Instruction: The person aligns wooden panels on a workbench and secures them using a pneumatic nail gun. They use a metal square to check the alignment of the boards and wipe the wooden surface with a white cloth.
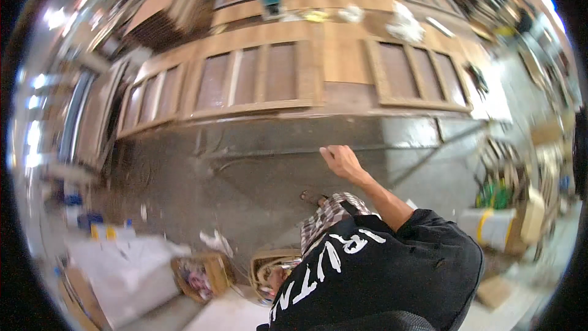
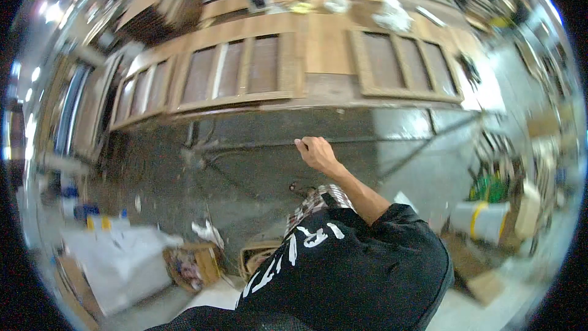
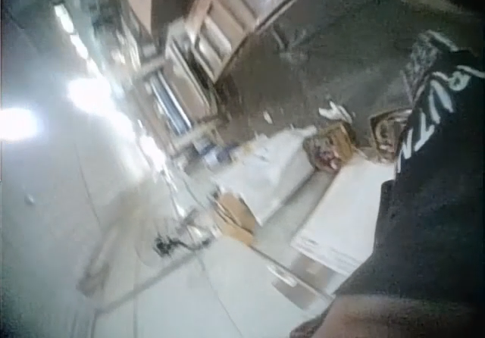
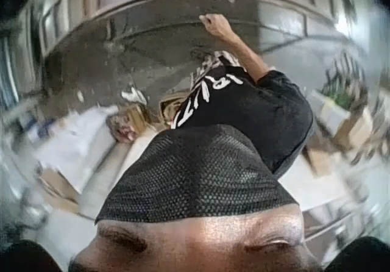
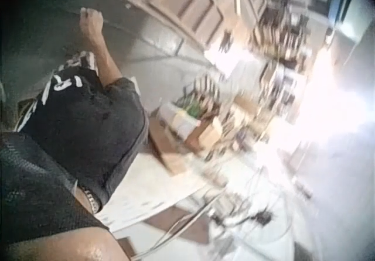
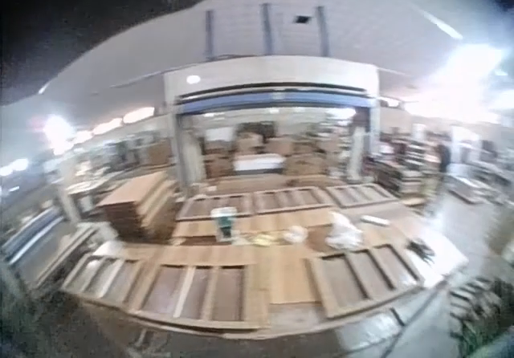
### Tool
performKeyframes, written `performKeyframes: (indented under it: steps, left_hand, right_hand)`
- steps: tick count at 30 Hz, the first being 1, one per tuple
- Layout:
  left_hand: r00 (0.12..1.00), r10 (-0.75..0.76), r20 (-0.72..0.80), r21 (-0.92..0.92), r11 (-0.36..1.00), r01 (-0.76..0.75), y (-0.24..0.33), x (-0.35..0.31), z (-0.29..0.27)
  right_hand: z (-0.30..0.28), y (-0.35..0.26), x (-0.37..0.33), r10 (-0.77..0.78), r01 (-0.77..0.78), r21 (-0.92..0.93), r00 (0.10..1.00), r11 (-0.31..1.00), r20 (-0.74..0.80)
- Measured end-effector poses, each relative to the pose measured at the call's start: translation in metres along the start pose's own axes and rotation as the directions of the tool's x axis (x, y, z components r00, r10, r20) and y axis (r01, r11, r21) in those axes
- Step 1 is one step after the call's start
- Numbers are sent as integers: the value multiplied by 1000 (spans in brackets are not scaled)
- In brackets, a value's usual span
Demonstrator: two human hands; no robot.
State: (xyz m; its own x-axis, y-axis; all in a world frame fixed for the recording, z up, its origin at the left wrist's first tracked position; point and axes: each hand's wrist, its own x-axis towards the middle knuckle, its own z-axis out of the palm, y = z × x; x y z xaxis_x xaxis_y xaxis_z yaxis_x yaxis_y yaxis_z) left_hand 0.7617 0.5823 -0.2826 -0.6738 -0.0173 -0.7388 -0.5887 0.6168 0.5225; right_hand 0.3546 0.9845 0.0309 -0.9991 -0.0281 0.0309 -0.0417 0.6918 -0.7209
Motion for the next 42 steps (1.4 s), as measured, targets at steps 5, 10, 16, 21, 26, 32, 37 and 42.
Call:
performKeyframes:
  steps: [5,10,16,21,26,32,37,42]
  left_hand:
    - [970,-181,-161,-869,491,-53,-8,66,-100]
    - [997,-28,66,-528,847,59,54,100,-128]
    - [975,192,110,563,796,-220,197,102,-88]
    - [666,650,365,773,187,-606,213,149,-55]
    - [997,53,-62,261,965,-35,281,146,14]
    - [943,-37,-330,-243,969,-47,197,145,72]
    - [711,81,-699,8,994,-106,155,73,85]
    - [878,-190,-439,297,892,342,95,42,85]
  right_hand:
    - [-9,43,-88,316,-312,-90,949,946,23]
    - [-14,67,-161,416,-395,-188,905,899,88]
    - [-43,96,-175,429,-428,-17,901,903,61]
    - [-93,143,-178,437,-435,-38,898,899,50]
    - [-135,218,-168,458,-448,-143,888,883,49]
    - [-177,254,-133,410,-354,-308,902,883,139]
    - [-101,249,-66,149,-30,-317,922,948,358]
    - [6,120,10,-28,189,-205,796,960,604]
